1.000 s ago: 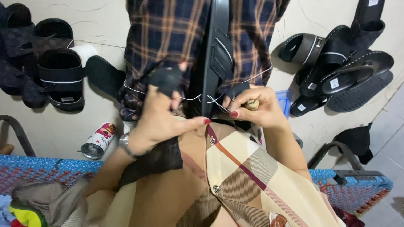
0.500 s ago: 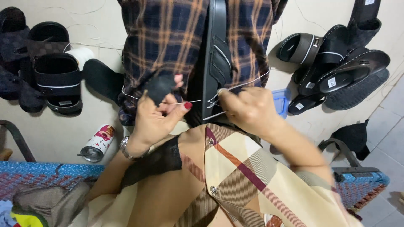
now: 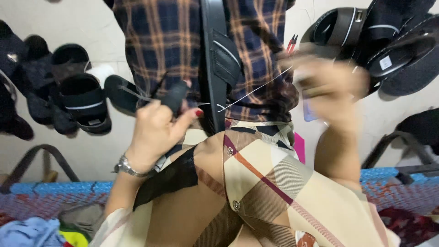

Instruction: The person sits on the floor and uses a needle and thread to sew a black shoe held between their legs. They repeatedly push the needle through the shoe material and pull the thread tight to secure the stitching.

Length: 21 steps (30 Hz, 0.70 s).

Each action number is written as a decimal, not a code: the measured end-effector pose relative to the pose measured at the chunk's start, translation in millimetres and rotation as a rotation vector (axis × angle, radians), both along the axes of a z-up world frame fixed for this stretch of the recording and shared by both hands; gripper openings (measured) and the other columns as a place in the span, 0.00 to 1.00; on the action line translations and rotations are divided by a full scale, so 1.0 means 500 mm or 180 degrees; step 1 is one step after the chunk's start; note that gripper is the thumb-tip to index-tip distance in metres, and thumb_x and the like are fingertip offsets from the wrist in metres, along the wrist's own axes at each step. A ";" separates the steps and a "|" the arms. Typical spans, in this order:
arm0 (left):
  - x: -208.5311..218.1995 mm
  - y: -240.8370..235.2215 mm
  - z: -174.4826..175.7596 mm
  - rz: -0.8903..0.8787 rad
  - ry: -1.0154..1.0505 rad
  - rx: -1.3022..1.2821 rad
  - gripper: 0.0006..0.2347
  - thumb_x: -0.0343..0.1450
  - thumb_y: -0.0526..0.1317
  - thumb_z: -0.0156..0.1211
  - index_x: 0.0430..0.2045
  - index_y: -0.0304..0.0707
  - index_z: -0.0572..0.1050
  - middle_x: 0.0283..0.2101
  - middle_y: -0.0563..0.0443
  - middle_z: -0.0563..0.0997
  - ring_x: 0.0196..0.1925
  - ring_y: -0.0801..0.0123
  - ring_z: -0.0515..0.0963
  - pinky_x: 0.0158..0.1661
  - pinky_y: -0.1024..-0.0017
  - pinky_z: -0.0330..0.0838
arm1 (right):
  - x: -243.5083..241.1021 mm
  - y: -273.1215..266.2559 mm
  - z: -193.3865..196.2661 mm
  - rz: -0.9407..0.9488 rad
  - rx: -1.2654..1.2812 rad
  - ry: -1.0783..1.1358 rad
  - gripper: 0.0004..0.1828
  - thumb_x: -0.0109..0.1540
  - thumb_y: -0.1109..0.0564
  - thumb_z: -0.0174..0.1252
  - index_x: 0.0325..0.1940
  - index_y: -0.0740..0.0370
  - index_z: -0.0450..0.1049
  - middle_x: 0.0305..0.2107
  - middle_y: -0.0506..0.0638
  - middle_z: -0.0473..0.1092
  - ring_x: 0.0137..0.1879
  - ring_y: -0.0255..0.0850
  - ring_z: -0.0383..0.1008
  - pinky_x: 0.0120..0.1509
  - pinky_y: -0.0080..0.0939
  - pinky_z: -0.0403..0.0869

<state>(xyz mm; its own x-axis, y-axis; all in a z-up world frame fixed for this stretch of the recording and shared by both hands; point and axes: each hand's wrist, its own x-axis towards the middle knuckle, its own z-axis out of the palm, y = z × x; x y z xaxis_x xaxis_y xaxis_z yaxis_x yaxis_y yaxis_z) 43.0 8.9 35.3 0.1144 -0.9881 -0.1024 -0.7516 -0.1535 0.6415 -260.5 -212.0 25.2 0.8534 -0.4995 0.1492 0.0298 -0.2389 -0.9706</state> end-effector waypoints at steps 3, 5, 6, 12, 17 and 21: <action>0.030 0.026 0.016 -0.0295 0.0911 0.1983 0.25 0.70 0.57 0.63 0.10 0.41 0.61 0.13 0.58 0.63 0.17 0.77 0.59 0.20 0.68 0.54 | 0.088 0.061 0.015 0.0859 -0.1027 0.1426 0.24 0.64 0.44 0.62 0.62 0.52 0.75 0.17 0.45 0.69 0.24 0.38 0.71 0.29 0.41 0.67; 0.018 -0.014 0.035 -0.0402 0.2917 0.1410 0.20 0.73 0.54 0.58 0.19 0.39 0.68 0.26 0.50 0.71 0.30 0.67 0.69 0.35 0.63 0.64 | 0.103 0.034 0.017 0.0905 0.0081 0.0759 0.15 0.63 0.50 0.62 0.50 0.58 0.77 0.21 0.46 0.74 0.24 0.32 0.70 0.27 0.34 0.65; 0.004 -0.022 0.046 -0.0411 0.4947 0.0705 0.16 0.77 0.51 0.54 0.27 0.37 0.75 0.40 0.41 0.78 0.43 0.57 0.79 0.50 0.57 0.75 | 0.105 0.030 0.018 0.0988 0.1208 0.0103 0.07 0.62 0.57 0.62 0.39 0.64 0.79 0.26 0.47 0.78 0.23 0.27 0.69 0.25 0.26 0.63; -0.019 0.000 -0.009 -0.0020 -0.1006 -0.0286 0.27 0.74 0.56 0.58 0.15 0.28 0.64 0.21 0.33 0.63 0.26 0.39 0.67 0.30 0.48 0.66 | 0.143 0.055 -0.052 0.0472 0.4389 -0.1611 0.05 0.70 0.60 0.56 0.41 0.64 0.71 0.28 0.60 0.76 0.19 0.28 0.59 0.20 0.26 0.58; -0.014 0.101 -0.004 -0.0609 0.1905 0.0651 0.19 0.76 0.39 0.53 0.13 0.35 0.58 0.19 0.54 0.58 0.23 0.68 0.58 0.28 0.65 0.52 | 0.166 0.063 -0.019 -0.1195 0.2166 0.0081 0.11 0.67 0.56 0.61 0.34 0.58 0.66 0.16 0.45 0.64 0.18 0.27 0.60 0.21 0.25 0.60; 0.075 0.095 0.013 -0.0115 0.2755 0.2717 0.11 0.70 0.36 0.48 0.36 0.42 0.81 0.42 0.53 0.87 0.43 0.69 0.85 0.47 0.72 0.75 | 0.058 -0.030 -0.050 -0.1187 -0.0454 0.1153 0.13 0.76 0.60 0.58 0.62 0.66 0.66 0.49 0.57 0.65 0.45 0.42 0.67 0.51 0.41 0.67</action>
